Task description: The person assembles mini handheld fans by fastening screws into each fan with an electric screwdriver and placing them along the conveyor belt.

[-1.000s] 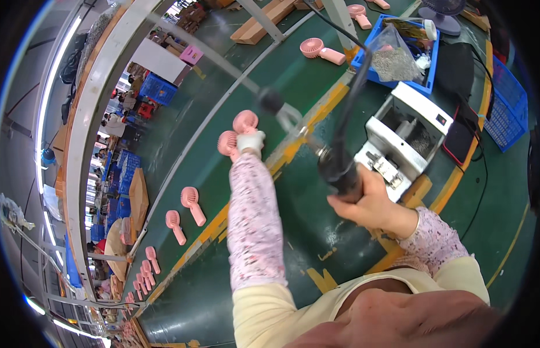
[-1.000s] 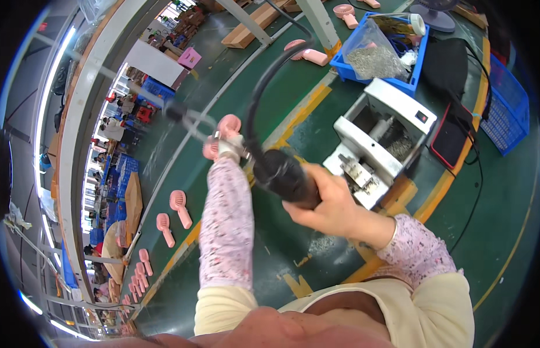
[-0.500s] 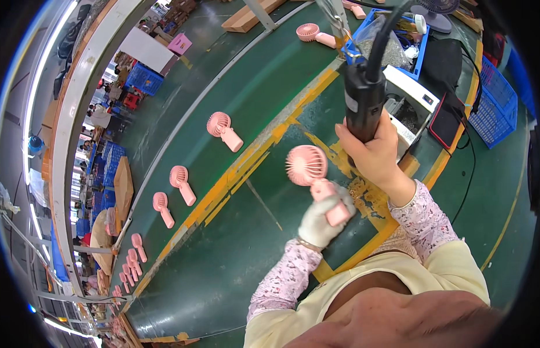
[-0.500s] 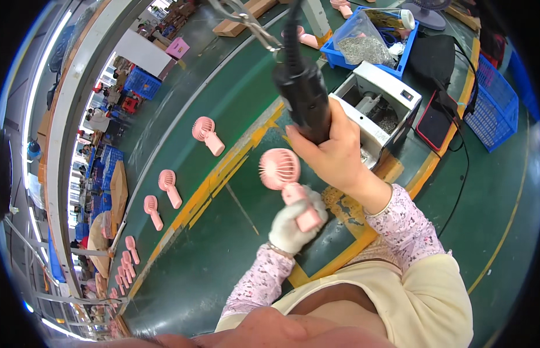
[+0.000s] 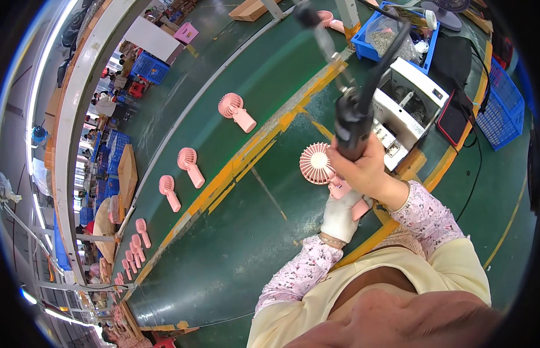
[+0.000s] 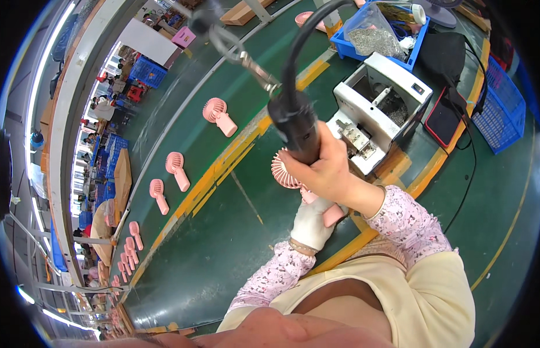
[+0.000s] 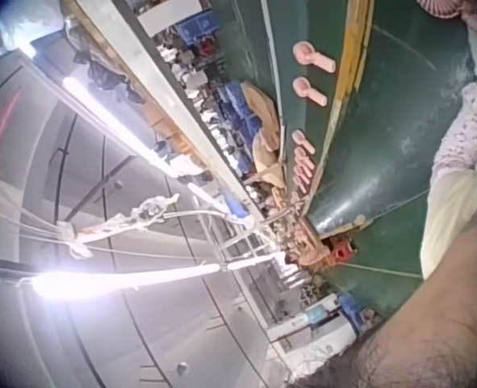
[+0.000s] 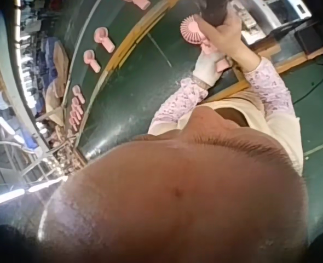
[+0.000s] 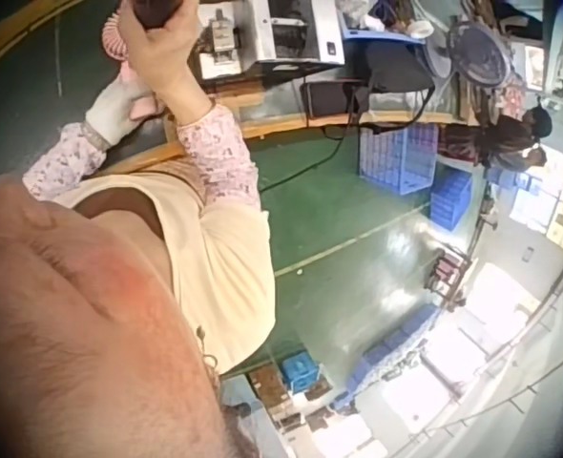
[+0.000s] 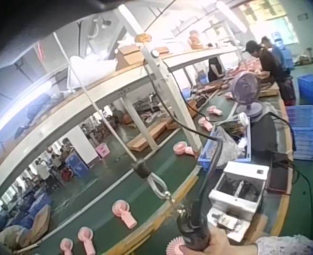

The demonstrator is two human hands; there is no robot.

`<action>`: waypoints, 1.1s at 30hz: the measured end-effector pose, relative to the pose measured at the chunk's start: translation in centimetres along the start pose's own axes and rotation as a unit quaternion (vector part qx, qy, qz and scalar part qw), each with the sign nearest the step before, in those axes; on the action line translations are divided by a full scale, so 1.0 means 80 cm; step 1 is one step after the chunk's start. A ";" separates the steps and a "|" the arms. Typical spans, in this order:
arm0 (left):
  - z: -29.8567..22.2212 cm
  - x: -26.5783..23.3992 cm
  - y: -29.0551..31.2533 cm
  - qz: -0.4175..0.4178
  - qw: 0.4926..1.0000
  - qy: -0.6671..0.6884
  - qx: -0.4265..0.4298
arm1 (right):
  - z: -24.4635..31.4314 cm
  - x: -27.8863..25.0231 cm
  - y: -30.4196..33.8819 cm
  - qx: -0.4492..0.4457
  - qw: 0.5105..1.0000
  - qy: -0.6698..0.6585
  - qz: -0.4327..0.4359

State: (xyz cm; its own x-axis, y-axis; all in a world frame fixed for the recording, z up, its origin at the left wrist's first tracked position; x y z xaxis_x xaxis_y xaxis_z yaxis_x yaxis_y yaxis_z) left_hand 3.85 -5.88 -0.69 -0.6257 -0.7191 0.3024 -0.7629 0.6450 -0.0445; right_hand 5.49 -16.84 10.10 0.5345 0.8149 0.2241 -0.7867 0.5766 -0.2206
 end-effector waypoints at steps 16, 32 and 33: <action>-0.003 0.014 0.009 0.098 0.978 0.149 -0.109 | 0.023 0.009 0.001 -0.069 0.982 0.117 0.130; -0.042 0.031 -0.004 0.119 0.948 -0.276 0.100 | 0.021 -0.010 -0.005 -0.029 0.999 -0.007 -0.035; -0.044 0.031 -0.005 0.123 0.924 -0.335 0.134 | 0.016 -0.008 0.000 -0.009 1.000 -0.005 -0.027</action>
State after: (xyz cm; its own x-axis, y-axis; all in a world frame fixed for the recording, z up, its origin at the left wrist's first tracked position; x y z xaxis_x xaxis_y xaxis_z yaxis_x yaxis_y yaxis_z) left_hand 3.18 -7.02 3.41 -0.6778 -0.6150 -0.4030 -0.5399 0.7883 -0.2950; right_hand 4.74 -17.44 11.15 0.5726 0.7824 0.2450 -0.7510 0.6204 -0.2259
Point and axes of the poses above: each hand's wrist, its own y-axis away from the middle knuckle, its own x-axis out of the palm, z = x × y, the point moved 8 cm from there along -y, towards the middle knuckle, and after that the axes turned 12 degrees about x, right-handed, at the moved point
